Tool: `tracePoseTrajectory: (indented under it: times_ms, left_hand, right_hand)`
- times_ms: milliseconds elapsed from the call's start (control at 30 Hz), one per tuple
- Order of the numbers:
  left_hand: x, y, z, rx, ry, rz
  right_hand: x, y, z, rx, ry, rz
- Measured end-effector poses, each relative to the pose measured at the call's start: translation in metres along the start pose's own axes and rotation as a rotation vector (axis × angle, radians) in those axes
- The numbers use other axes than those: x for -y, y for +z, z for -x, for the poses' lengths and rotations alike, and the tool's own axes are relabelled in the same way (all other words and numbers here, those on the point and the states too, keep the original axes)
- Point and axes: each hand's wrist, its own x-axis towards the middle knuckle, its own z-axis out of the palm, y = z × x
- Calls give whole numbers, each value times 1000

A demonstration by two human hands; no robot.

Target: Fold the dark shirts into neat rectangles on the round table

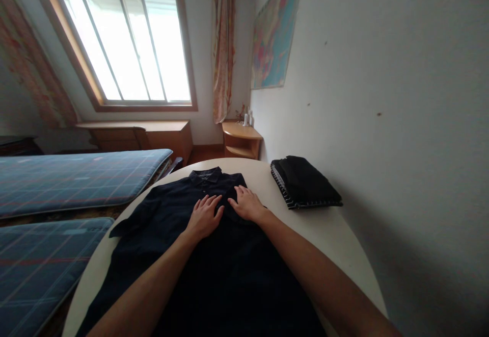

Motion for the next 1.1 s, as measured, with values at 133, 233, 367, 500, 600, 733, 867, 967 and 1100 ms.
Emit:
tracePoseTrajectory:
  times_ms: [133, 233, 367, 500, 600, 733, 867, 967, 1100]
  left_hand:
    - [0, 0, 1, 11, 26, -13]
    - [0, 2, 1, 22, 42, -19]
    - [0, 2, -1, 11, 27, -24]
    - [0, -4, -3, -24, -14, -18]
    - [4, -6, -5, -73, -45, -19]
    - [11, -1, -6, -45, -94, -54]
    - [13, 5, -7, 52, -99, -83]
    - [12, 6, -9, 96, -104, -142]
    - [11, 7, -15, 153, -132, -179]
  right_hand:
    - [4, 12, -27, 44, 80, -5]
    - [1, 22, -42, 95, 93, 3]
    - [-7, 30, -53, 108, 63, 24]
    - [-8, 28, -54, 63, 42, 34]
    - [-4, 28, -47, -37, -10, 25]
    - [2, 28, -29, -22, 20, 10]
    - [7, 24, -5, -6, 28, 30]
    - [12, 20, 15, -8, 4, 34]
    - [15, 20, 37, 43, 58, 23]
